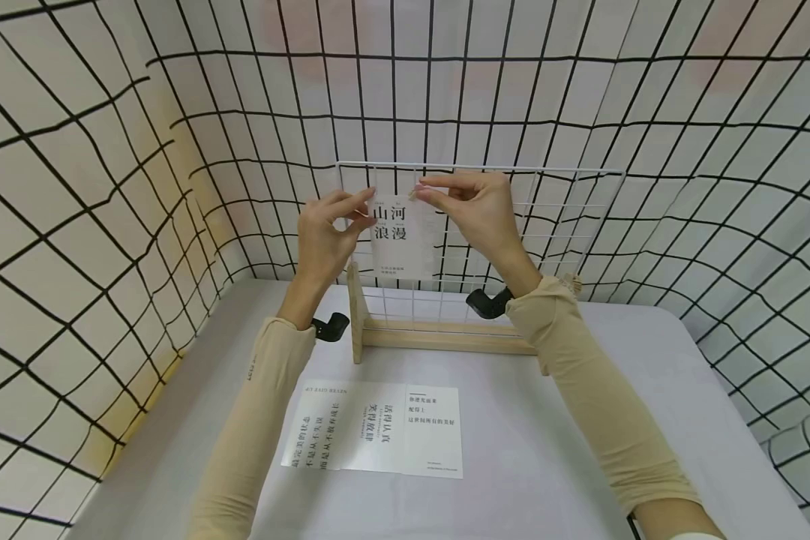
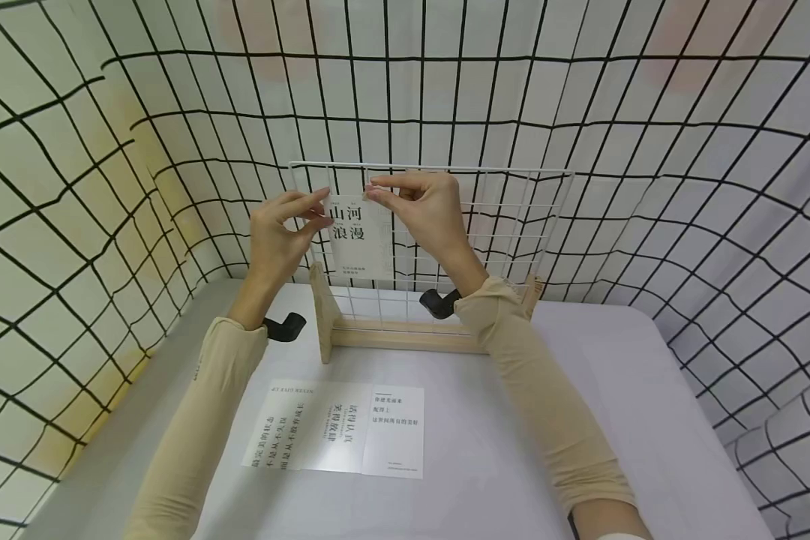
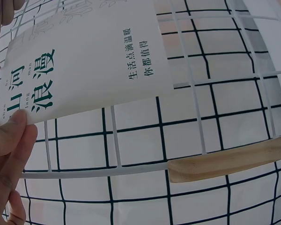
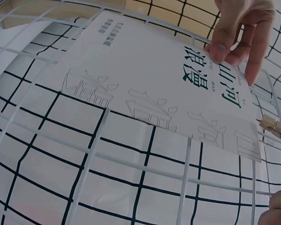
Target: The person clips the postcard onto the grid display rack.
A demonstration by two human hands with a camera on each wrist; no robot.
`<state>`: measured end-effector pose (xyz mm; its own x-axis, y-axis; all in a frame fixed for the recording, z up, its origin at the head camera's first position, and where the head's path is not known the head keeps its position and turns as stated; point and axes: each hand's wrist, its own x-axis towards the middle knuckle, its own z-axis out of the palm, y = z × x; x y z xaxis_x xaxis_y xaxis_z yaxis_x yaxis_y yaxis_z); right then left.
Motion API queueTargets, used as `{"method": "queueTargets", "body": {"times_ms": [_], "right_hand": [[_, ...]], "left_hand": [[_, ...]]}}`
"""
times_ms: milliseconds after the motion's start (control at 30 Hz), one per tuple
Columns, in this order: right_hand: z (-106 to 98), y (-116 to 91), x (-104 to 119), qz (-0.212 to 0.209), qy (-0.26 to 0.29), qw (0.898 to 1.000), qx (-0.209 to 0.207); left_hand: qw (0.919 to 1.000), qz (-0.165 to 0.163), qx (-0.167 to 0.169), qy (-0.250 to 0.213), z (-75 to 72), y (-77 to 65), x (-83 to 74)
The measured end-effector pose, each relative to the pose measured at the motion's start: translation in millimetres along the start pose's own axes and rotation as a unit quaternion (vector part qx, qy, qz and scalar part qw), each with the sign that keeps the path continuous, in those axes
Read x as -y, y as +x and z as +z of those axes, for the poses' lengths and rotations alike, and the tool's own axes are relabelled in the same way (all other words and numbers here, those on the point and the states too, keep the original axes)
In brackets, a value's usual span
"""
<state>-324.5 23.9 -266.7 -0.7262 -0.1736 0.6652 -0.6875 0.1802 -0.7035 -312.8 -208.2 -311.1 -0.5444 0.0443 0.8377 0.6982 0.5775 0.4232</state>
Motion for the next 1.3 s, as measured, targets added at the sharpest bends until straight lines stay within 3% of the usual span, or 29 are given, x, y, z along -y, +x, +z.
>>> {"method": "queueTargets", "body": {"times_ms": [367, 667, 933, 1300], "right_hand": [[-5.9, -1.4, -1.4, -0.002, -0.011, 0.999, -0.043], [-0.4, -1.9, -3.2, 0.041, -0.011, 0.997, -0.062], [6.1, -1.7, -5.1, 0.056, -0.007, 0.996, -0.073], [11.3, -2.7, -4.4, 0.082, 0.007, 0.994, -0.071]], "left_hand": [[0.9993, 0.035, -0.008, 0.012, 2.6, 0.1, 0.8], [0.9986, 0.044, -0.005, 0.030, 2.4, 0.1, -1.4], [0.9956, 0.074, -0.006, 0.056, 1.9, 1.8, -1.9], [0.9960, 0.066, -0.001, 0.060, 2.5, 0.0, -2.3]]}}
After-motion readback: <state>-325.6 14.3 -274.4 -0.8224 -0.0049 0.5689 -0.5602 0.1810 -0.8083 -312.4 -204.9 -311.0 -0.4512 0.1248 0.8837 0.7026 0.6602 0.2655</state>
